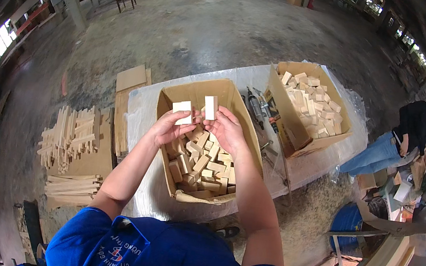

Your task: The person picks up small wooden blocks from a cardboard box, places them into a vertical drilling machine, and operates the machine to process the wood. The person then removes the processed blocks and places them into a second cardboard box. This cycle is repeated multiple times throughout the video.

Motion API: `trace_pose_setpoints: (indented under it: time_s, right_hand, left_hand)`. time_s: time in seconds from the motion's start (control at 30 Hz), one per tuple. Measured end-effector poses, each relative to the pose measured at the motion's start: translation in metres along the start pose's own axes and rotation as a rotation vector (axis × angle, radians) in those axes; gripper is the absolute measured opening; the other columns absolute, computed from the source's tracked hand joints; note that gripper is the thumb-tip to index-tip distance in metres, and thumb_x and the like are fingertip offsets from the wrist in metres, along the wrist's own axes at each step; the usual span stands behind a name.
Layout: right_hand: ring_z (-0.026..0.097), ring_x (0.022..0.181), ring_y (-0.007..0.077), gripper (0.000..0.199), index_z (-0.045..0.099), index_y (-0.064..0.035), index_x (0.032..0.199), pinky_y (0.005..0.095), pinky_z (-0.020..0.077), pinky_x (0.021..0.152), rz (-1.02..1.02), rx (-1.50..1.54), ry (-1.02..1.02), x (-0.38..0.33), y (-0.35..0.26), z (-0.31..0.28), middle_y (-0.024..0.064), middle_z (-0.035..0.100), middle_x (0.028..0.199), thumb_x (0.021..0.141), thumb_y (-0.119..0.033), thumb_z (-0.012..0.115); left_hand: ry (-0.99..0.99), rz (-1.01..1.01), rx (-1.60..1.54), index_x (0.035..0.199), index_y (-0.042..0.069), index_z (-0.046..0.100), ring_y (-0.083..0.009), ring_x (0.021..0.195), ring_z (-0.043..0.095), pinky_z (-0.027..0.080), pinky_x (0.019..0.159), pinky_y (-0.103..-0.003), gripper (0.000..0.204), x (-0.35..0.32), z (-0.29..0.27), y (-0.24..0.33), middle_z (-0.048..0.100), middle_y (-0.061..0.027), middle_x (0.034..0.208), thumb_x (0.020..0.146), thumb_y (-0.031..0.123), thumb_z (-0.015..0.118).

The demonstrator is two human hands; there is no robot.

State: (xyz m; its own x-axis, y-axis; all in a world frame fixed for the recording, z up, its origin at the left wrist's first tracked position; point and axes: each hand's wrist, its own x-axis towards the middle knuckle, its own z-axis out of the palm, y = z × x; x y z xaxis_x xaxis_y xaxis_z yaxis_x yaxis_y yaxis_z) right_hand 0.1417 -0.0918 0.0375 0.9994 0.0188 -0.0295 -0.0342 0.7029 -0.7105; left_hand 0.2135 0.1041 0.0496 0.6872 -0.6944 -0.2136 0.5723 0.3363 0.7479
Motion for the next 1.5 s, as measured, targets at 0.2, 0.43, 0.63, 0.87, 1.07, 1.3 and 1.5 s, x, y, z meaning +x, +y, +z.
trace_pose_setpoints:
  time_s: [0.2, 0.43, 0.63, 0.87, 1.07, 1.3, 1.5]
  right_hand:
    - [0.064, 0.087, 0.0217, 0.032, 0.044, -0.0008, 0.118, 0.0306, 0.0524, 0.073, -0.049, -0.290, 0.147, 0.002, 0.011, 0.004, 0.0145, 0.061, 0.102, 0.089, -0.004, 0.056]
    - [0.064, 0.085, 0.0188, 0.034, 0.044, -0.0020, 0.110, 0.0280, 0.0523, 0.067, -0.176, -0.528, 0.073, 0.005, 0.025, -0.001, 0.0121, 0.059, 0.099, 0.082, -0.001, 0.064]
    - [0.063, 0.080, 0.0160, 0.036, 0.045, -0.0037, 0.107, 0.0263, 0.0504, 0.064, -0.208, -0.560, 0.067, 0.006, 0.031, 0.000, 0.0090, 0.059, 0.093, 0.080, -0.001, 0.068]
    - [0.062, 0.077, 0.0144, 0.028, 0.048, -0.0044, 0.104, 0.0266, 0.0497, 0.064, -0.316, -0.673, 0.063, 0.007, 0.035, 0.000, 0.0072, 0.060, 0.093, 0.082, -0.003, 0.066]
    - [0.060, 0.074, 0.0120, 0.022, 0.051, -0.0050, 0.105, 0.0244, 0.0464, 0.062, -0.196, -0.579, 0.013, 0.003, 0.030, 0.000, 0.0049, 0.060, 0.093, 0.086, -0.008, 0.063]
    - [0.059, 0.072, 0.0103, 0.021, 0.052, -0.0058, 0.106, 0.0228, 0.0435, 0.060, -0.068, -0.300, 0.118, 0.000, 0.020, 0.007, 0.0030, 0.061, 0.094, 0.088, -0.014, 0.061]
    - [0.056, 0.073, 0.0083, 0.024, 0.054, -0.0066, 0.106, 0.0212, 0.0422, 0.063, -0.135, -0.407, 0.076, -0.003, 0.014, 0.009, 0.0018, 0.061, 0.093, 0.085, -0.013, 0.064]
  left_hand:
    - [0.056, -0.010, 0.061, 0.114, 0.002, 0.055, -0.0196, 0.099, 0.063, 0.056, 0.081, -0.028, 0.031, 0.001, 0.000, -0.001, 0.062, -0.0105, 0.110, 0.086, 0.012, 0.063]
    - [0.068, 0.008, 0.093, 0.112, 0.002, 0.056, -0.0194, 0.098, 0.062, 0.054, 0.085, -0.030, 0.029, 0.003, -0.003, -0.004, 0.062, -0.0091, 0.107, 0.085, 0.011, 0.063]
    - [0.050, 0.014, 0.096, 0.112, 0.001, 0.056, -0.0210, 0.098, 0.062, 0.055, 0.086, -0.031, 0.029, 0.004, -0.001, -0.004, 0.061, -0.0104, 0.109, 0.085, 0.010, 0.063]
    - [0.015, -0.035, 0.166, 0.113, 0.000, 0.056, -0.0213, 0.097, 0.063, 0.056, 0.083, -0.031, 0.032, 0.002, 0.003, -0.002, 0.062, -0.0110, 0.108, 0.084, 0.009, 0.065]
    - [0.037, -0.029, 0.188, 0.114, 0.003, 0.056, -0.0192, 0.097, 0.063, 0.056, 0.080, -0.029, 0.034, -0.002, 0.004, -0.002, 0.062, -0.0093, 0.107, 0.083, 0.010, 0.066]
    - [-0.068, -0.030, -0.061, 0.116, 0.005, 0.055, -0.0161, 0.097, 0.061, 0.055, 0.080, -0.027, 0.033, 0.001, -0.009, 0.000, 0.061, -0.0069, 0.108, 0.085, 0.009, 0.065]
    - [-0.068, 0.004, -0.089, 0.117, 0.004, 0.053, -0.0186, 0.100, 0.060, 0.053, 0.084, -0.030, 0.034, 0.001, -0.011, -0.001, 0.061, -0.0082, 0.110, 0.086, 0.009, 0.064]
